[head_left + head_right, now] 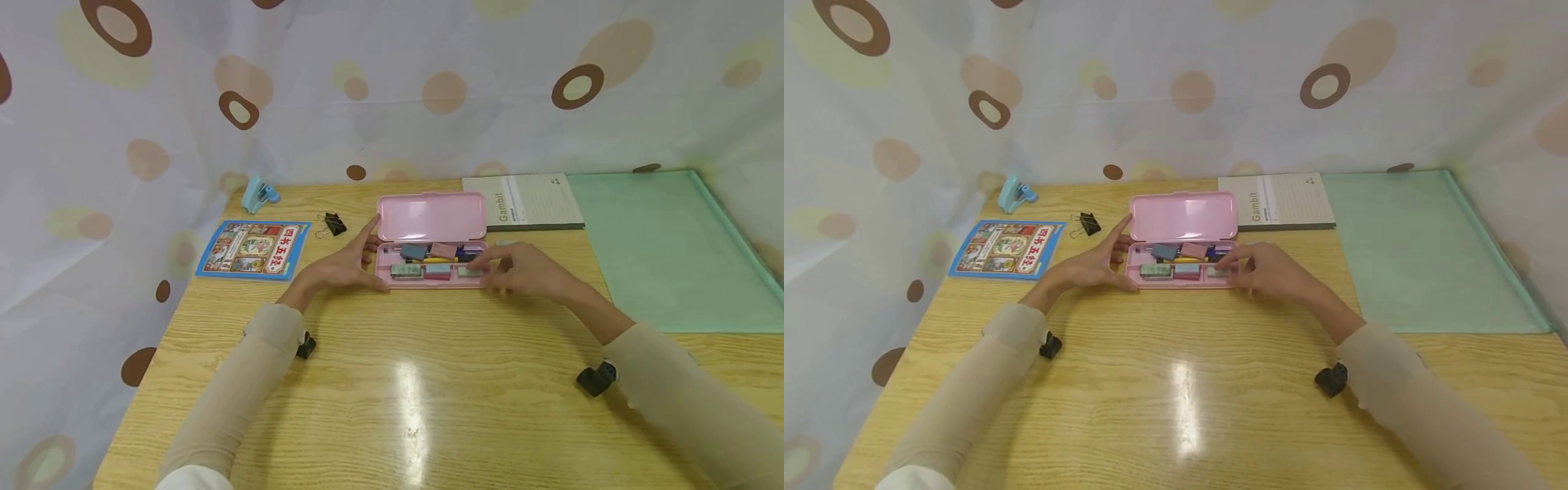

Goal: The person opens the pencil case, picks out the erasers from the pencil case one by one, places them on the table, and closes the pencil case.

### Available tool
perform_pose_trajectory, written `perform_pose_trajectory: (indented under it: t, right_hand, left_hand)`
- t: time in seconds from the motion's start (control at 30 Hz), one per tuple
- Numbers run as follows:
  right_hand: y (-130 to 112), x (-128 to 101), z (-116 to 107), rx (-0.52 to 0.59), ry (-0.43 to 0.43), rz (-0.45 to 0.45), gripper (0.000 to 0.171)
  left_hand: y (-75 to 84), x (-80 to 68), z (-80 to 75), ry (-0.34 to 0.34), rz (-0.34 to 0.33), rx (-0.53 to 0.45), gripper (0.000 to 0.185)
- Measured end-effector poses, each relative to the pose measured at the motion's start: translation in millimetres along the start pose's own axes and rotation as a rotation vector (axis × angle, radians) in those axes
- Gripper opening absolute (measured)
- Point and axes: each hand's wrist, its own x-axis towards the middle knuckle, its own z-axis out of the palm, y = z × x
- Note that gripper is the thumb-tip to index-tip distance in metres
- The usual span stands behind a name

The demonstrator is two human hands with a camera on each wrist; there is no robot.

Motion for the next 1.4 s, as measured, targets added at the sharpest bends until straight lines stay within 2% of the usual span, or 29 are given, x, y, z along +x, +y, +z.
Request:
perform_pose_trajectory:
  t: [0.13, 0.27, 0.53, 0.8, 1.07, 1.4]
  right_hand:
    - [1.3, -2.0, 1.4, -0.052, -0.014, -0.007, 0.030]
    - [1.9, -3.3, 1.9, -0.049, -0.019, -0.031, 0.030]
    - [1.3, -0.8, -0.4, -0.079, 0.031, -0.003, 0.027]
    - [2.4, 0.4, 1.4, -0.070, 0.040, -0.019, 0.024]
    - [2.7, 2.2, 4.9, -0.048, 0.000, 0.003, 0.025]
    - [-0.4, 7.3, 11.0, -0.064, 0.072, 0.017, 0.021]
  left_hand:
    - [0.4, 0.1, 0.3, -0.001, -0.005, 0.005, 0.131]
    - [0.9, 0.1, 0.1, 0.000, -0.011, 0.009, 0.132]
    - [1.1, 0.8, -1.1, 0.004, -0.008, 0.012, 0.132]
    - [-1.5, 2.0, -0.6, -0.001, -0.002, 0.007, 0.132]
    - [-1.7, -0.7, 1.3, 0.006, -0.024, 0.011, 0.132]
    - [-0.4, 0.4, 0.1, 0.003, -0.015, 0.007, 0.131]
